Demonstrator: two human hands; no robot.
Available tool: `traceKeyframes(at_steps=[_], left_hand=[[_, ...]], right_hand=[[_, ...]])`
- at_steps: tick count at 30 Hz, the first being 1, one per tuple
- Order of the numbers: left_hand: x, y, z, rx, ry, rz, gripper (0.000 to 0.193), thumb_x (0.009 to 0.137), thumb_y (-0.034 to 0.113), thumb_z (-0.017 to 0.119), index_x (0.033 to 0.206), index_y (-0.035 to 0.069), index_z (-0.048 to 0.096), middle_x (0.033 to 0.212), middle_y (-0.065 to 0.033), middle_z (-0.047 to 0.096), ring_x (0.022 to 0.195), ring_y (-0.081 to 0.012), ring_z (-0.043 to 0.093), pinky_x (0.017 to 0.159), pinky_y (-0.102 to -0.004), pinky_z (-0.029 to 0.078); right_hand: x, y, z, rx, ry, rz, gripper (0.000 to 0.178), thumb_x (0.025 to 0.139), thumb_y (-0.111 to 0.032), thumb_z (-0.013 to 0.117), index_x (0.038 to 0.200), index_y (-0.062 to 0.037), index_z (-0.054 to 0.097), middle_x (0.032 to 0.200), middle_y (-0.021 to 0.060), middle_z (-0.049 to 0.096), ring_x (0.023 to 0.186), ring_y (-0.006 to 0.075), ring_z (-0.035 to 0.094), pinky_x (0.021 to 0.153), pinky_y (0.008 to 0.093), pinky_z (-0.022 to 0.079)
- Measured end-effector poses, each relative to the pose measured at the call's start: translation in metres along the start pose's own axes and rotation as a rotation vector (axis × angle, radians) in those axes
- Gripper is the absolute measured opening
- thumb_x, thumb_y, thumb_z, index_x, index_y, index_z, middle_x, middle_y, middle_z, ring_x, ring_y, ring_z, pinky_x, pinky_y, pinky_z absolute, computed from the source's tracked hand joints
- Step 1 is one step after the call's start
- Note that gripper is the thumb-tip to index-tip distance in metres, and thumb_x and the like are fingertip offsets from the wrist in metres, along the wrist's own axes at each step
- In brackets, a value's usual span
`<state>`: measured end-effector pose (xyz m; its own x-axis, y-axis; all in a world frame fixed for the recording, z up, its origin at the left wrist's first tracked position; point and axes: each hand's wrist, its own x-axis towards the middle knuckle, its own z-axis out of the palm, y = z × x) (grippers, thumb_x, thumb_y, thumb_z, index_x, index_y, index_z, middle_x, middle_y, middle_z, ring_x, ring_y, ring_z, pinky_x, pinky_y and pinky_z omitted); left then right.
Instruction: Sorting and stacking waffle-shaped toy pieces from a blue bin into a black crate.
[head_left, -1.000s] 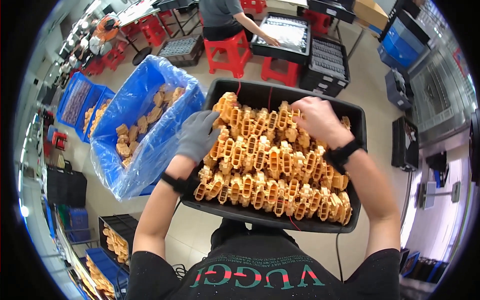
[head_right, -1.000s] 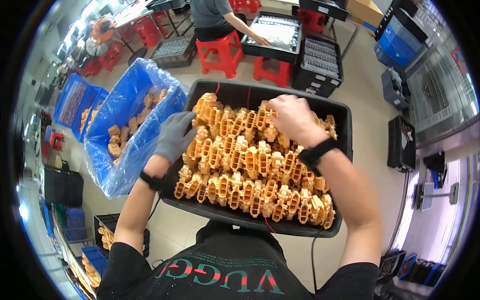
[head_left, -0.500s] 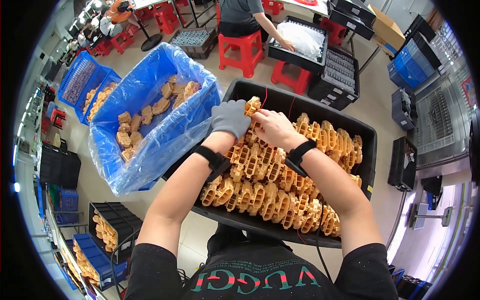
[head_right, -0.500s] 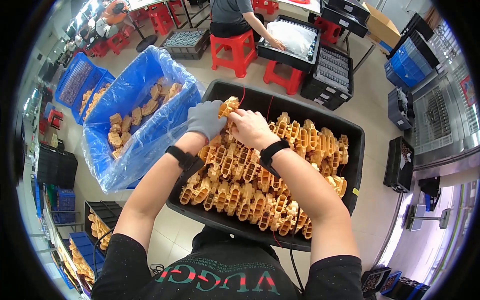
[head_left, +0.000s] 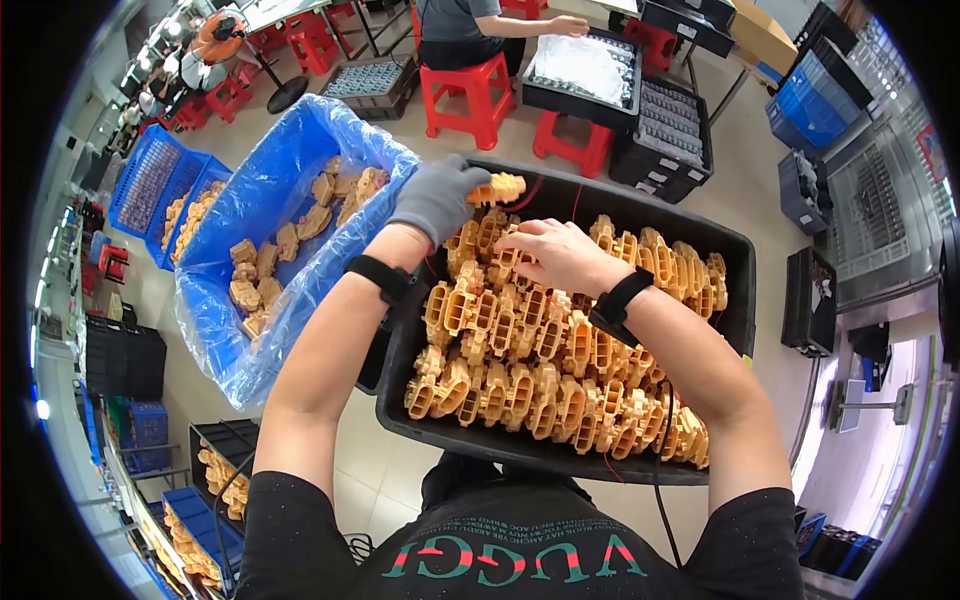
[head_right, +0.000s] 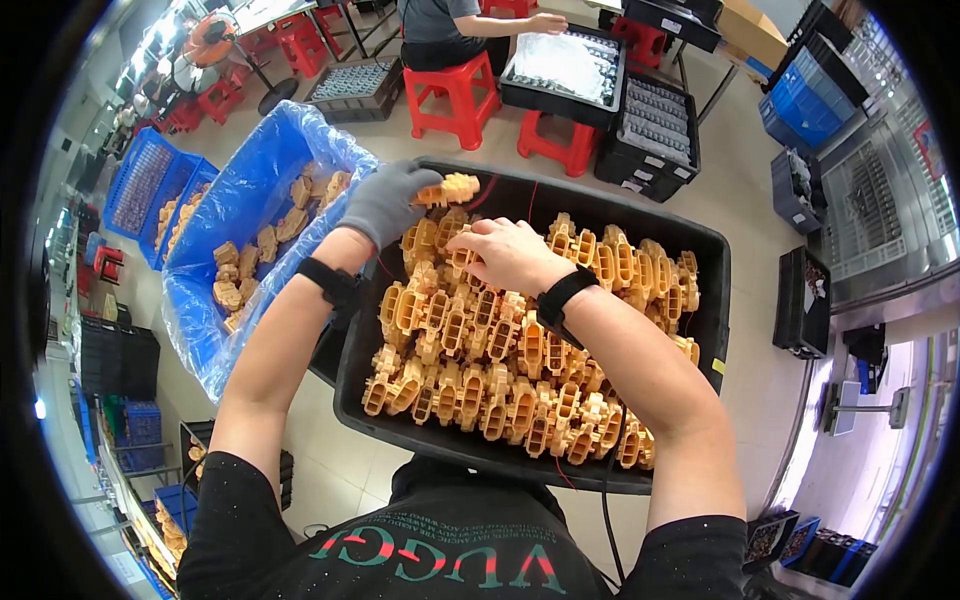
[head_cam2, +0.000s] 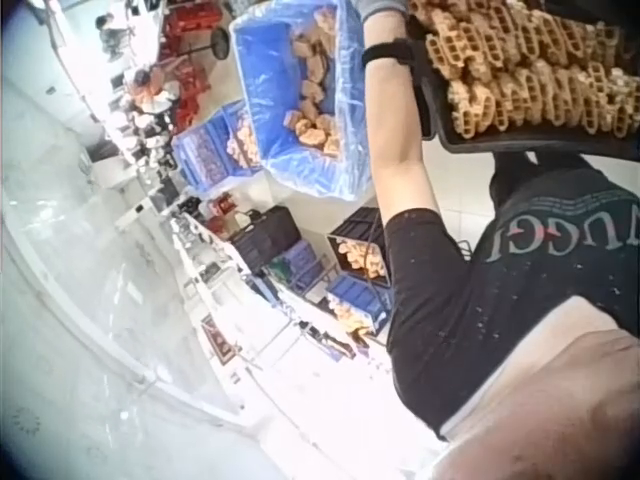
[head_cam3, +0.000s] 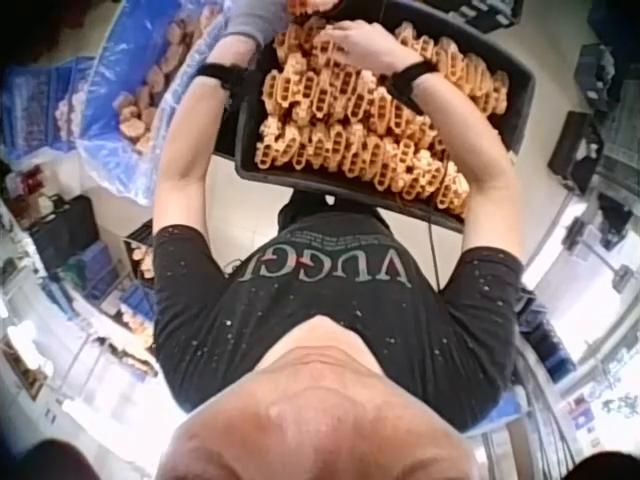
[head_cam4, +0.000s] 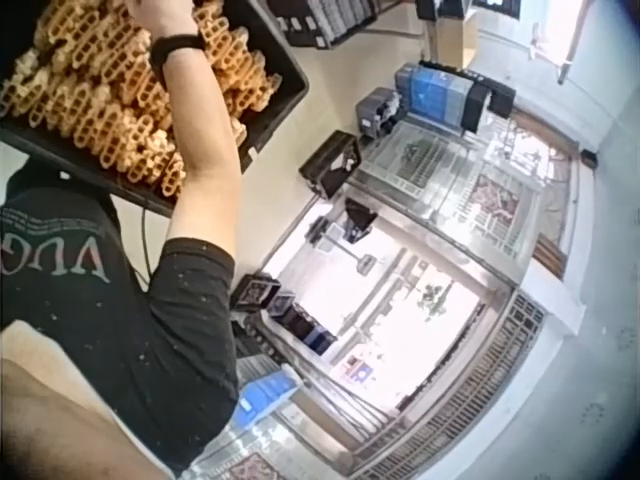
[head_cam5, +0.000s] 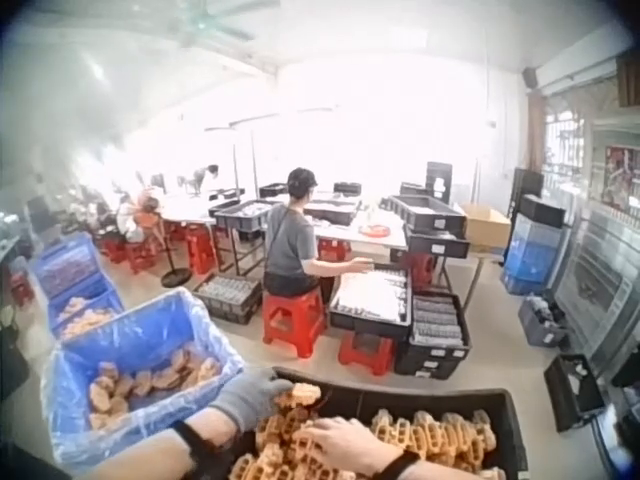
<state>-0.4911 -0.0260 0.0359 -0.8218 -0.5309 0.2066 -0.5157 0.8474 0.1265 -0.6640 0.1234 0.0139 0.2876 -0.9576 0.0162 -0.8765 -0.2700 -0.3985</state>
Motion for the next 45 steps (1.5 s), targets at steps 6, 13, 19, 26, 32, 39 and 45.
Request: traceKeyframes(at_steps=[6,13,19,26,32,39,45], left_hand=[[0.011,0.001,0.031,0.176,-0.158,0.118,0.032,0.085,0.01,0.051,0.112,0.025,0.061,0.102,-0.0076,0.058,0.094,-0.0266,0.062,0.075,-0.0373,0.051],[-0.004,0.019,0.041,0.193,-0.327,0.064,0.042,0.085,0.029,0.053,0.125,0.015,0.052,0.116,-0.0056,0.055,0.116,-0.0245,0.05,0.104,-0.0419,0.03],[-0.024,-0.002,0.023,-0.126,-0.094,0.197,0.044,0.085,0.016,0.06,0.127,0.009,0.05,0.128,-0.0126,0.053,0.122,-0.0246,0.048,0.109,-0.0388,0.029],[-0.16,0.01,-0.041,-1.135,-0.06,-0.41,0.053,0.093,0.018,0.055,0.138,-0.004,0.036,0.134,-0.0179,0.048,0.125,-0.0231,0.045,0.105,-0.0321,0.033],[-0.25,0.05,-0.005,-0.89,-0.01,-0.382,0.062,0.091,0.003,0.05,0.146,0.0,0.021,0.15,-0.0149,0.027,0.139,-0.0228,0.026,0.112,-0.0308,0.022],[-0.215,0.05,-0.022,-0.168,-0.057,-0.143,0.058,0.087,0.025,0.059,0.138,0.008,0.04,0.146,-0.0234,0.029,0.134,-0.0414,0.028,0.11,-0.0457,0.025],[-0.166,0.057,-0.004,0.015,-0.277,0.091,0.058,0.09,0.032,0.054,0.137,0.002,0.039,0.148,-0.0199,0.028,0.138,-0.0334,0.026,0.113,-0.0468,0.017]], right_hand=[[0.006,0.001,0.004,0.09,-0.032,-0.006,0.038,0.086,-0.023,0.059,0.124,-0.0219,0.057,0.123,0.0131,0.055,0.114,0.0318,0.051,0.095,0.0432,0.042],[-0.004,-0.001,-0.003,0.052,0.126,0.029,0.036,0.084,-0.023,0.061,0.12,-0.0217,0.059,0.118,0.0086,0.058,0.111,0.0288,0.054,0.092,0.0422,0.043],[-0.059,0.02,-0.063,0.041,0.361,0.112,0.016,0.084,-0.018,0.062,0.084,-0.0027,0.067,0.081,0.0133,0.066,0.082,0.0301,0.063,0.075,0.0374,0.05],[-0.315,0.002,-0.066,0.277,0.67,0.874,0.02,0.093,-0.018,0.057,0.102,-0.0012,0.059,0.099,0.005,0.058,0.091,0.0146,0.056,0.082,0.0265,0.044],[-0.369,-0.046,0.017,0.683,0.574,1.188,0.047,0.097,-0.032,0.049,0.132,-0.0019,0.041,0.127,0.0117,0.051,0.116,0.0202,0.047,0.1,0.0315,0.036],[-0.361,-0.058,0.029,0.473,0.565,1.18,0.044,0.099,-0.029,0.043,0.129,0.002,0.04,0.123,0.0169,0.053,0.114,0.0277,0.049,0.1,0.0348,0.036],[-0.378,-0.074,0.043,0.666,0.77,1.16,0.055,0.098,-0.042,0.043,0.135,-0.0016,0.038,0.127,0.0138,0.05,0.115,0.0232,0.049,0.099,0.033,0.037]])
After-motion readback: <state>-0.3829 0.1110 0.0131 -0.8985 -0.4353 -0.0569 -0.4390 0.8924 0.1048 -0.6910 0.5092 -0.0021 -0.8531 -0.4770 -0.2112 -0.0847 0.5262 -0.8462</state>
